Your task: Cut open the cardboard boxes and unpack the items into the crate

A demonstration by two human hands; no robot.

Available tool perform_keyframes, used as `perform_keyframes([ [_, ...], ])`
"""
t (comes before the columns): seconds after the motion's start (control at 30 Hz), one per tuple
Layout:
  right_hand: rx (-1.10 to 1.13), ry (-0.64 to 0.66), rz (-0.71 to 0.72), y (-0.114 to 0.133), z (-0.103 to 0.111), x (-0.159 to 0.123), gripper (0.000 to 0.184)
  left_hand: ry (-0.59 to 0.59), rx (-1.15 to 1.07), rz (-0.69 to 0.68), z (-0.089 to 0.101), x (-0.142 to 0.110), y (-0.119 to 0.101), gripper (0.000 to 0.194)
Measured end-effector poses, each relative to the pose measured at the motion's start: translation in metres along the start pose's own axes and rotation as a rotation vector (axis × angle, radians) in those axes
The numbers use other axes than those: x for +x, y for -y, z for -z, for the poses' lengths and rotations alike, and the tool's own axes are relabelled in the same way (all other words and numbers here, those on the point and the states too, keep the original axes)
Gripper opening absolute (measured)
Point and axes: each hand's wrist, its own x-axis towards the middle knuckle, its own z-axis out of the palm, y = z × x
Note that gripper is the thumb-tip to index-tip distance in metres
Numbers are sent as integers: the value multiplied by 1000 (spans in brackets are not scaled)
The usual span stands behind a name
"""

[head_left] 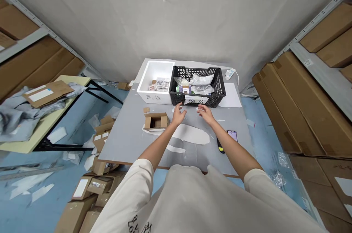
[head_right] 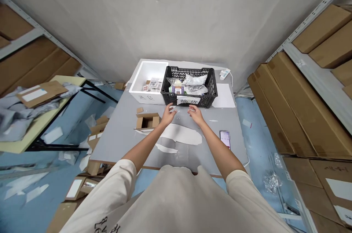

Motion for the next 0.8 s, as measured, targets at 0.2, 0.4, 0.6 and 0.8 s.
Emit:
perform_keyframes([
  [0.2,-52,121,-6,-15,-7,-10,34,-99,25,36,2,-43,11,57],
  [0.4,-79,279,-17,-29,-34,-26,31,-231,71,92,25,-91,29,58],
  [0.6,-115,361,-15,-38,-65,-40,31,-347,110,92,61,-120,44,58],
  [0.8,-171,421,-28,-45,-104,-47,33,-474,203,123,108,-138,53,47],
])
